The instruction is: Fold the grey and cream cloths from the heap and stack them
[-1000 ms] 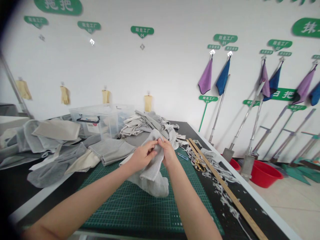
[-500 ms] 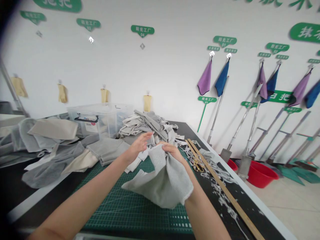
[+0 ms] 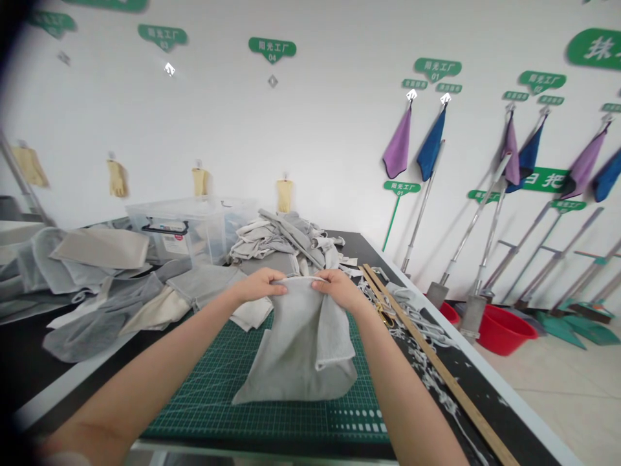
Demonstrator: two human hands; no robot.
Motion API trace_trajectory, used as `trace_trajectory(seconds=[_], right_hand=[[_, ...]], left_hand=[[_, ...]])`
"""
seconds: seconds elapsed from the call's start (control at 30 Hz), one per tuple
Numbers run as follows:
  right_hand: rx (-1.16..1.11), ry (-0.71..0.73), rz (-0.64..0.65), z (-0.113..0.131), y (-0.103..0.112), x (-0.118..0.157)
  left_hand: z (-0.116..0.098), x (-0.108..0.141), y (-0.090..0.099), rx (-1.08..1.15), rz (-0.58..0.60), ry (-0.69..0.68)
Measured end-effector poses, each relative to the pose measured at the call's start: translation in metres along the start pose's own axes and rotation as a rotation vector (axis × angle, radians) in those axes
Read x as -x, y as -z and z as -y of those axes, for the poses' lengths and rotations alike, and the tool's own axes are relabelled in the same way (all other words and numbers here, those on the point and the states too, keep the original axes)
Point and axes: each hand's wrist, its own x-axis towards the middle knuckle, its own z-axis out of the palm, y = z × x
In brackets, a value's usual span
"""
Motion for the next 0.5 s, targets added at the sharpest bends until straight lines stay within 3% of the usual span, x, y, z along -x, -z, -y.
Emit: trace_trajectory(seconds=[0.1,0.2,0.33,0.5], right_hand=[[0.145,-0.021,0.009,-0.011,0.002,0.003],[0.264,-0.056,0.019,-0.021,-0.002,0.008],[0.382,-0.08,-0.049,-0.028,-0.002,0.011],[0.432,-0.063,-0.248,-0.027,0.016,0.013]], left_hand=[[-0.005,-0.001,0.007,-0.207,-0.154,0.016],[-0.017,-0.004,0.013,-0.368,-0.232,-0.015],[-0.036,-0.006,0.027,-0.47,-0.271,-0.072],[-0.061,0.001,0.055,-0.516,-0.272,-0.122]])
